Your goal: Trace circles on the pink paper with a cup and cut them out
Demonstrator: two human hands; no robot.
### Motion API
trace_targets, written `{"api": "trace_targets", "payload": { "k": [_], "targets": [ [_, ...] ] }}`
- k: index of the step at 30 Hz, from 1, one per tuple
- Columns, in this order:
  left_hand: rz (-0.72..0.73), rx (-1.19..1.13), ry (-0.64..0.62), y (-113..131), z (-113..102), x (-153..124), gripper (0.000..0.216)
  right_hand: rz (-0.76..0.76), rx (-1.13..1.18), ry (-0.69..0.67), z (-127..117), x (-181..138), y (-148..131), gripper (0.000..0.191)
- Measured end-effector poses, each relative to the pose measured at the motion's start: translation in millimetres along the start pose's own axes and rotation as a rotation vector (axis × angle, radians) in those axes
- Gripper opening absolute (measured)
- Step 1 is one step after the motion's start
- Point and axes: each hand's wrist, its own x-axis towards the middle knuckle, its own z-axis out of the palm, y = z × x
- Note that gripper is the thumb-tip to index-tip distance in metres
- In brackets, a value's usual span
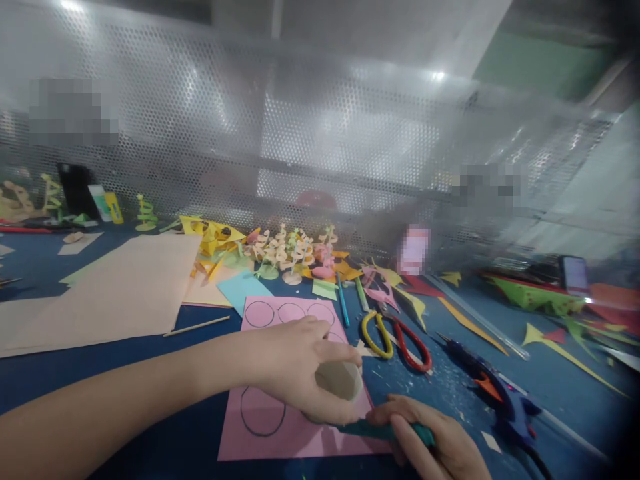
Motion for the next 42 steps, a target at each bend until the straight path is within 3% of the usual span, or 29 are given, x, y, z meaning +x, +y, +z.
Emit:
{"api": "trace_targets", "payload": {
  "k": [6,12,24,30,35,42],
  "targets": [
    [0.016,0.008,-0.001,-1.2,-0.4,0.5,0.065,0.355,0.186,-0.003,4.9,1.5,11.4,0.038],
    [0.039,-0.002,0.005,-0.4,-2.4,-0.3,0.064,0.531,0.347,0.079,8.3,9.3,16.0,0.046],
    [0.022,0.000,-0.004,1.5,-3.8,-0.8,0.061,0.641,0.434,0.149,7.1,20.8,8.2,0.050],
    [0.058,0.015,0.015,1.2,-5.3,-3.3,0.062,0.745,0.506,0.269,2.4,35.2,13.9,0.041],
    [0.079,0.059,0.005,1.0,-7.5,-4.1,0.068,0.784,0.667,0.108,6.9,66.0,12.1,0.032],
    [0.116,0.065,0.037,-1.7,-5.6,-5.8,0.066,0.771,0.682,-0.110,30.7,100.3,10.3,0.031]
  ]
}}
